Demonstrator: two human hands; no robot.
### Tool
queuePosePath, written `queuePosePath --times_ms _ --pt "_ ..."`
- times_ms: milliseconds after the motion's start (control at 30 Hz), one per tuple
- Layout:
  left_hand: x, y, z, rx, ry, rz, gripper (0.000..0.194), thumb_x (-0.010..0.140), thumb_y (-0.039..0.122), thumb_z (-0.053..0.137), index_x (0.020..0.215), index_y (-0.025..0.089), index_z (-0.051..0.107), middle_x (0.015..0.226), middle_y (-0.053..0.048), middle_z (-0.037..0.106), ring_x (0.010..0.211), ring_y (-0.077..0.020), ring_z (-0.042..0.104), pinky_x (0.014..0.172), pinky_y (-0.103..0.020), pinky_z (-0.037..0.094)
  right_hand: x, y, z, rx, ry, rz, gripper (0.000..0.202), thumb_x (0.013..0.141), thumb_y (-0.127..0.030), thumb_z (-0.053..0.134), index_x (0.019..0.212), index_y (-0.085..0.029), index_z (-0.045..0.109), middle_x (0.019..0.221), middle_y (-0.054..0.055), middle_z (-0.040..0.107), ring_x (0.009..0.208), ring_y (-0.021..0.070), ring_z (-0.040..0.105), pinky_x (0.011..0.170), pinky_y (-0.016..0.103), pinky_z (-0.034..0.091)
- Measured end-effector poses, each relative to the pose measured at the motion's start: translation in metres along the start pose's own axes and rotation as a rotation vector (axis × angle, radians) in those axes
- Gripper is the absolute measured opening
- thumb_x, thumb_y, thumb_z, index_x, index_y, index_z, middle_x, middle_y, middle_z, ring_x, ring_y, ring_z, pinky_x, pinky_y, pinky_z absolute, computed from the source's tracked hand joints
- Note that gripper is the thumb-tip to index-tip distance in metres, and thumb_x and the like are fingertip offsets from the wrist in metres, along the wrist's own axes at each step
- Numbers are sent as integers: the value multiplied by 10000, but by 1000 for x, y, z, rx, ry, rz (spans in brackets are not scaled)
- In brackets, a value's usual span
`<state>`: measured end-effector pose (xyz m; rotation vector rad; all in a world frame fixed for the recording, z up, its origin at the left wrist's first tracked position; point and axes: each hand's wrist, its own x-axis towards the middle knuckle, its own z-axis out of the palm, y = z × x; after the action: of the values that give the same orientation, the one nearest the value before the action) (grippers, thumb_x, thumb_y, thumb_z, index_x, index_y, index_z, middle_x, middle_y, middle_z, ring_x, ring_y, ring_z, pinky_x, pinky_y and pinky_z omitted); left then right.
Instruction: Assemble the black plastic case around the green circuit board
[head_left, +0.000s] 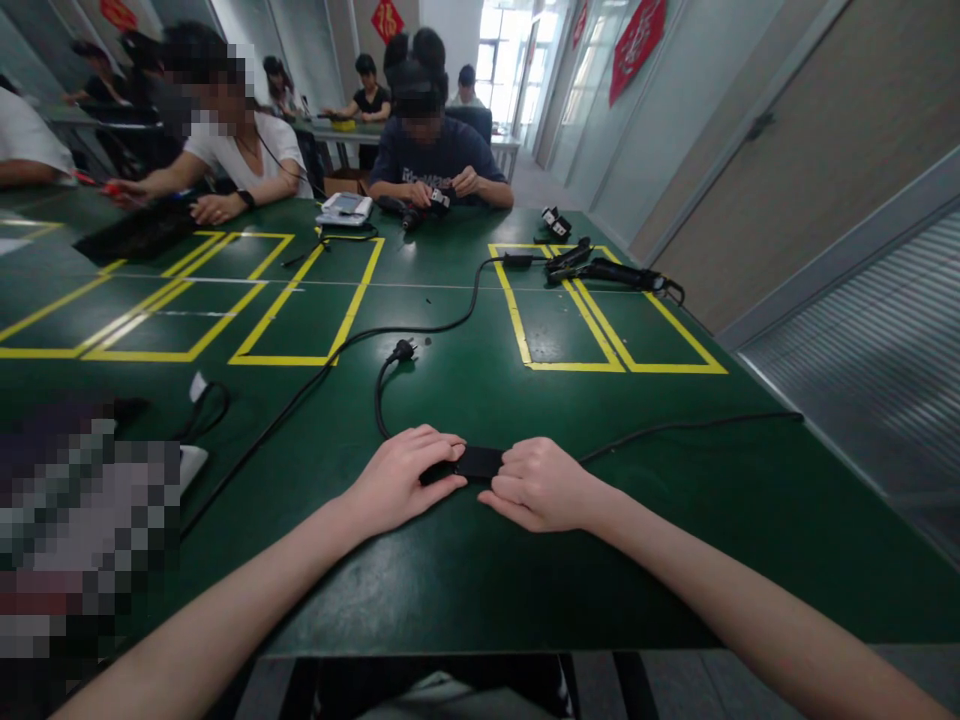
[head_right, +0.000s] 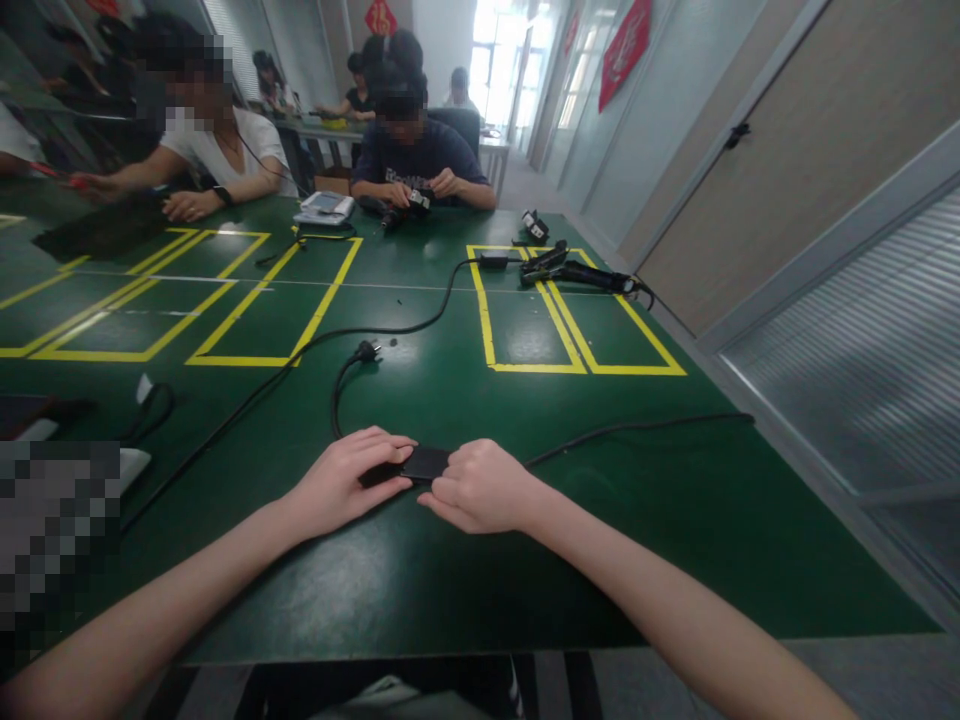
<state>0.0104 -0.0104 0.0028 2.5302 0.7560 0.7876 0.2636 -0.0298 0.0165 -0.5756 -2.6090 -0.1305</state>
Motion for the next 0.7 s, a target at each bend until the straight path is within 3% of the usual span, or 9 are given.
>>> queuePosePath --times_ms 367,500,633,700 --pt "0 -1 0 18 4 -22 126 1005 317 656 1047 200 672 1154 -92 775 987 -230 708 860 -363 580 2 -6 9 -4 4 12 437 1053 -227 512 621 -200 573 542 -6 584 510 134 482 552 318 301" --pt "-1 -1 -1 33 -15 -34 119 984 290 677 1071 210 668 1167 -80 771 994 -228 704 847 -358 585 1 -5 12 44 -50 39 426 1034 -217 542 609 -196 559 535 -12 573 506 127 475 555 310 297" --pt "-1 -1 -1 95 -66 -18 224 952 282 718 1156 218 651 1235 -89 750 1075 -253 683 888 -390 577 -2 2 9 81 80 53 383 1019 -260 564 641 -206 536 583 -5 562 548 139 480 562 299 319" --pt "-1 0 0 118 -93 -8 237 951 274 723 1167 215 643 1245 -89 746 1096 -262 674 904 -401 565 -2 5 7 82 128 101 301 993 -330 607 722 -203 580 704 35 626 644 169 535 603 306 381"
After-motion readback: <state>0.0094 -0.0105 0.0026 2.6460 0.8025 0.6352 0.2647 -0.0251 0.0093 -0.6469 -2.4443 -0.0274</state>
